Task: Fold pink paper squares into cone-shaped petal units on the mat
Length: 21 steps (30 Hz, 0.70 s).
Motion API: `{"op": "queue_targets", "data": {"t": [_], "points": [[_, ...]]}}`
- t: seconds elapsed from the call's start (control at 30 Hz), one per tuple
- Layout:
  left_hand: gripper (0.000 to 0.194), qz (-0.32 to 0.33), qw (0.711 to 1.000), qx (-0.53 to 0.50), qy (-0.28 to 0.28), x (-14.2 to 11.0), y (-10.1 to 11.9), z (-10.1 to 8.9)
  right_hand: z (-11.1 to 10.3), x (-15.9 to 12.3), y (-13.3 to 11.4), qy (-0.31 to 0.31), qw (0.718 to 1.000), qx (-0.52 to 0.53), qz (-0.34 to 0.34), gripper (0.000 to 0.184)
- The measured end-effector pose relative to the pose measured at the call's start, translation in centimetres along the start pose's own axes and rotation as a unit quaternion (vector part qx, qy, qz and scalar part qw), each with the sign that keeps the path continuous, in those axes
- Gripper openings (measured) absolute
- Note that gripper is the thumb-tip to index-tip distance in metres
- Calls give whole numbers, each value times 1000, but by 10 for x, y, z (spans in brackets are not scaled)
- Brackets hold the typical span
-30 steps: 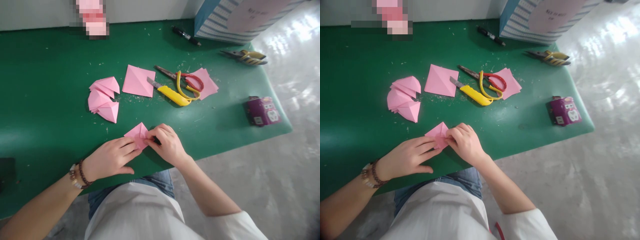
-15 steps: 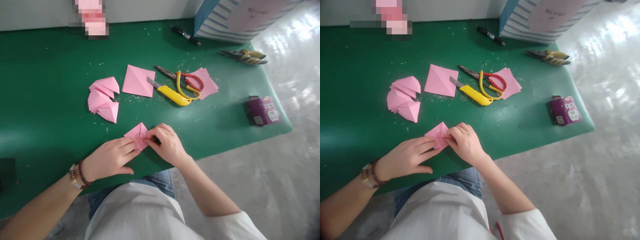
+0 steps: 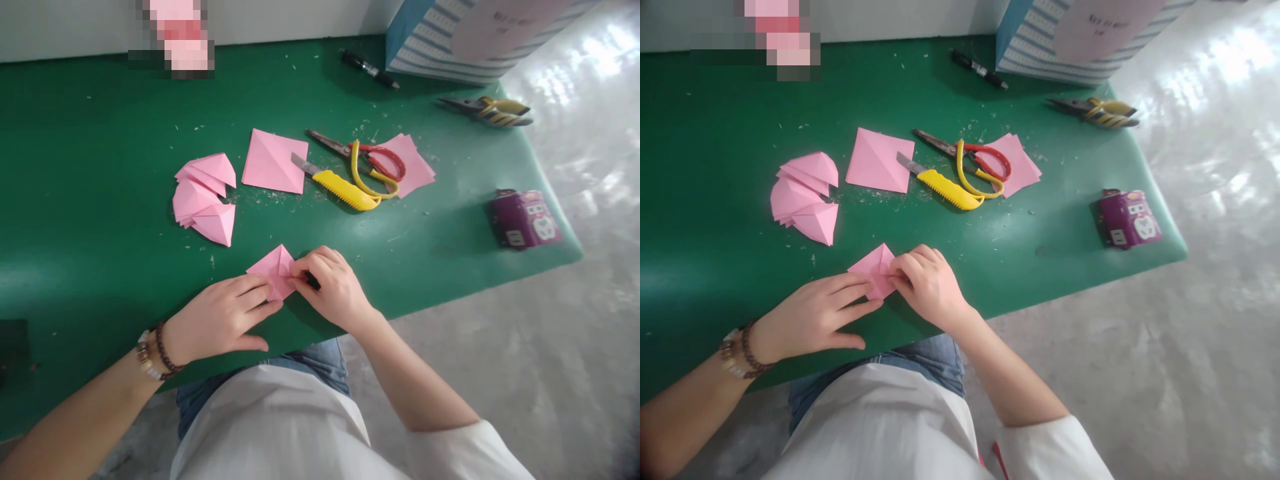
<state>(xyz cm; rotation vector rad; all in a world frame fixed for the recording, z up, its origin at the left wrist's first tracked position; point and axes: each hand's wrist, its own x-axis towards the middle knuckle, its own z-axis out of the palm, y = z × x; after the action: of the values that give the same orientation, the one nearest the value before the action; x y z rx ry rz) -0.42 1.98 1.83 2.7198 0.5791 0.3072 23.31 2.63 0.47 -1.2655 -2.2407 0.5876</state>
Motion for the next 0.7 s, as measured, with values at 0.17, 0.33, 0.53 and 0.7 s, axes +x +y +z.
{"op": "queue_targets", "data": {"t": [0.17, 0.33, 0.53, 0.7], "points": [[52, -4, 1000, 1, -3, 1, 0, 0, 0, -1, -1, 3, 1000, -1, 2, 11], [55, 2, 1000, -17, 3, 1, 0, 1, 3, 0, 1, 8, 1000, -12, -5, 11], [56, -24, 999, -37, -9, 1, 1, 1, -7, -7, -8, 59, 998, 2, 2, 6], [55, -44, 998, -46, -5, 1, 2, 0, -19, -39, -42, 41, 979, 143, 137, 8]]}}
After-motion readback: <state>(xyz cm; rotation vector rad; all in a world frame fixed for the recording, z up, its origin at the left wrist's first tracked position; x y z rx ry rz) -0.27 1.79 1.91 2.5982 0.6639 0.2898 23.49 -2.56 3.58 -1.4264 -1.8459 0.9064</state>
